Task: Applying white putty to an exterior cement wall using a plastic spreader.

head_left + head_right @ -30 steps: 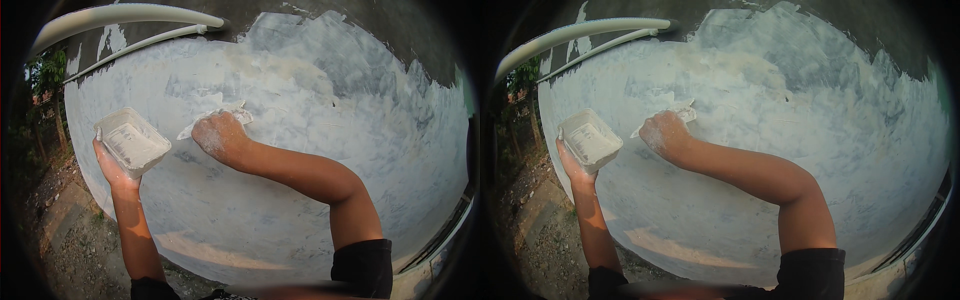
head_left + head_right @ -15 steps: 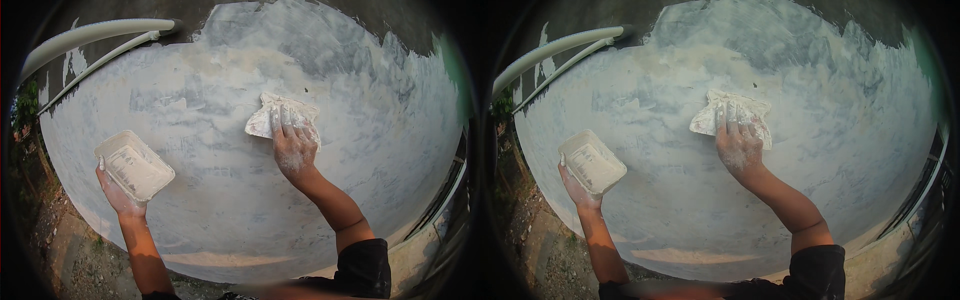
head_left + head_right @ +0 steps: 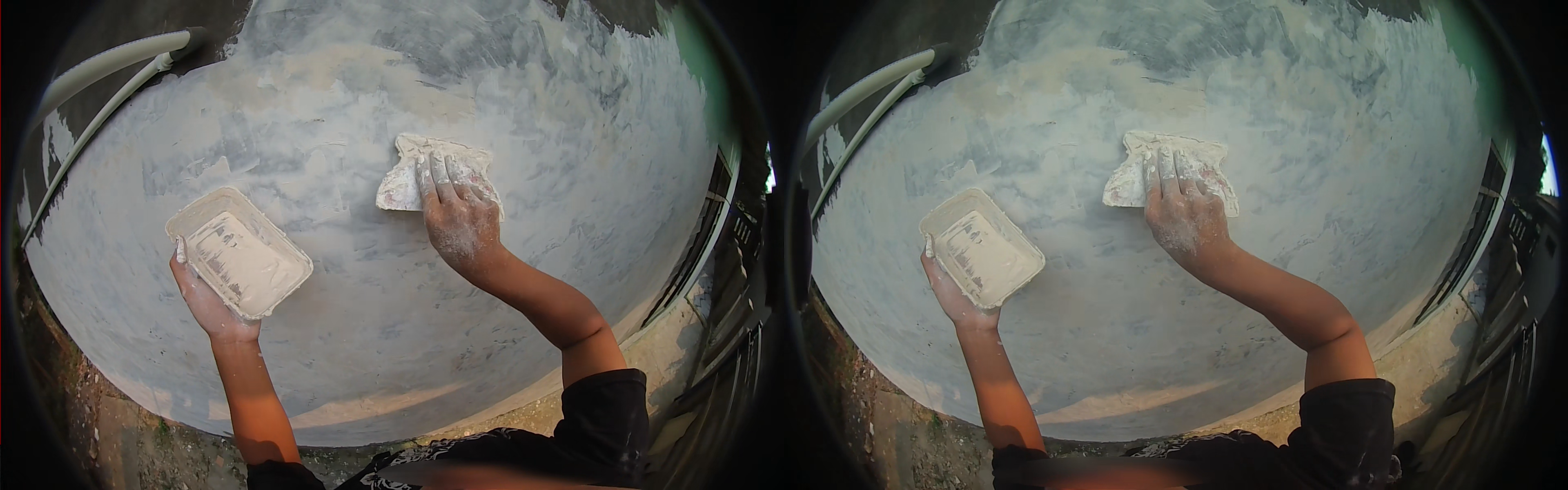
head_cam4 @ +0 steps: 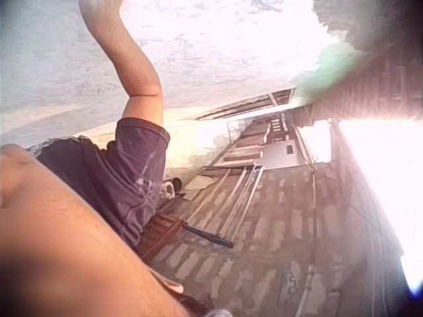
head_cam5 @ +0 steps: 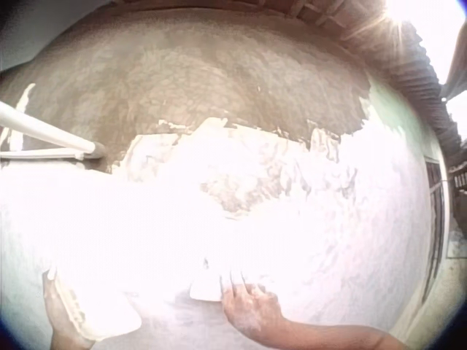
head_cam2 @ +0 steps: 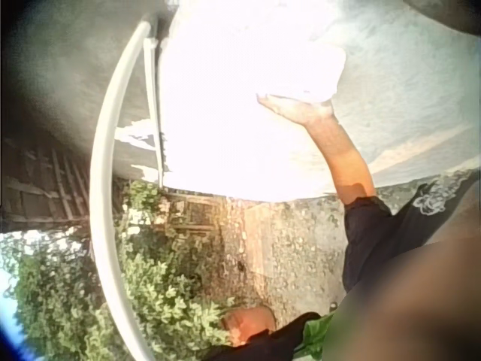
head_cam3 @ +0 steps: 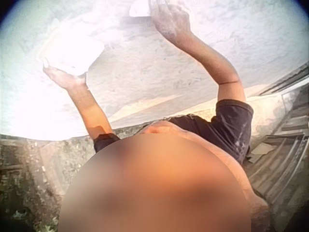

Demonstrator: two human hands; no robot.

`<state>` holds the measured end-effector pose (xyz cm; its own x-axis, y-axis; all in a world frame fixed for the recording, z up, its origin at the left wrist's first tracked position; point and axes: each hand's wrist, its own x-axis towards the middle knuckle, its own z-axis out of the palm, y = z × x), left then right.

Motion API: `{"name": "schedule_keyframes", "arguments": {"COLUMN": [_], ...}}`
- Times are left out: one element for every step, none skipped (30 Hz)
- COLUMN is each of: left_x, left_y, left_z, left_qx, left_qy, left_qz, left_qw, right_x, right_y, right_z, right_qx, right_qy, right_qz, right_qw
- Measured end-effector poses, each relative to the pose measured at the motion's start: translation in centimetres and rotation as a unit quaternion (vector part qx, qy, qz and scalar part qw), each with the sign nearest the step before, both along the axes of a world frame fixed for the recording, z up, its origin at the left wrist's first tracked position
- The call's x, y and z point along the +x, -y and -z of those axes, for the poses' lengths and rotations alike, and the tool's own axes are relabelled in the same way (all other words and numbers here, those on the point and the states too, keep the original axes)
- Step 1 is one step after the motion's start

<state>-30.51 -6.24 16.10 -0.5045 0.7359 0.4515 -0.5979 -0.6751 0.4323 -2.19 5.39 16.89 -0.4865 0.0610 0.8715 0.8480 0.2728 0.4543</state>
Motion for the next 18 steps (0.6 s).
{"name": "schedule_keyframes", "arguments": {"left_x": [0.3,0.5,0.6,0.7,0.9,1.2,1.7,2.0,2.0,1.7,1.5,1.8,1.9,2.0,2.0,1.9,1.8,1.8], "left_y": [0.2,0.4,0.6,0.7,0.7,0.7,0.6,0.5,0.2,-0.3,-0.7,-0.8,-0.7,-0.8,-0.5,0.2,0.8,1.0], "left_z": [-0.2,-0.3,-0.2,-0.4,-0.6,-0.8,-1.0,-1.0,-0.9,-0.6,-0.4,-0.3,-0.4,-0.5,-0.9,-1.3,-1.7,-1.9], "left_qx": [-0.008,-0.017,-0.02,-0.019,-0.018,-0.019,-0.026,-0.034,-0.034,-0.023,-0.013,-0.012,-0.013,-0.012,-0.012,-0.009,-0.004,-0.001], "left_qy": [-0.001,-0.002,-0.002,0.0,0.002,0.001,-0.003,-0.007,-0.007,-0.013,-0.019,-0.021,-0.012,-0.002,-0.006,-0.006,-0.005,-0.007], "left_qz": [0.0,0.0,0.001,-0.003,-0.002,0.002,-0.004,-0.014,-0.013,0.006,0.022,0.024,0.008,-0.002,-0.002,-0.008,-0.012,-0.013], "left_qw": [1.0,1.0,1.0,1.0,1.0,1.0,1.0,0.999,0.999,1.0,0.999,0.999,1.0,1.0,1.0,1.0,1.0,1.0], "right_x": [0.1,0.3,0.6,1.0,1.5,1.9,2.3,2.6,3.0,3.2,3.0,2.8,1.6,0.5,-0.9,-2.1,-3.2,-3.9], "right_y": [1.0,1.8,2.4,2.8,2.8,2.2,1.7,0.8,0.0,-0.5,-1.3,-1.7,-1.8,-0.7,-1.2,-0.3,0.7,0.6], "right_z": [0.4,0.4,-0.2,-1.7,-3.0,-4.4,-6.0,-7.5,-9.0,-10.2,-11.1,-11.5,-10.9,-9.5,-7.1,-5.0,-2.5,-0.3], "right_qx": [-0.043,-0.086,-0.089,-0.072,-0.056,0.004,0.007,0.013,0.02,0.021,0.04,0.061,0.041,-0.021,0.012,0.009,-0.047,0.004], "right_qy": [0.01,0.019,0.018,-0.016,-0.051,-0.084,-0.126,-0.165,-0.203,-0.204,-0.221,-0.238,-0.233,-0.203,-0.159,-0.097,-0.046,0.029], "right_qz": [-0.015,-0.031,-0.03,-0.052,-0.069,-0.079,-0.068,-0.055,-0.04,-0.037,-0.027,-0.015,-0.016,-0.002,-0.044,-0.076,-0.099,-0.168], "right_qw": [0.999,0.996,0.995,0.996,0.995,0.993,0.99,0.985,0.978,0.978,0.974,0.969,0.972,0.979,0.986,0.992,0.993,0.985]}}
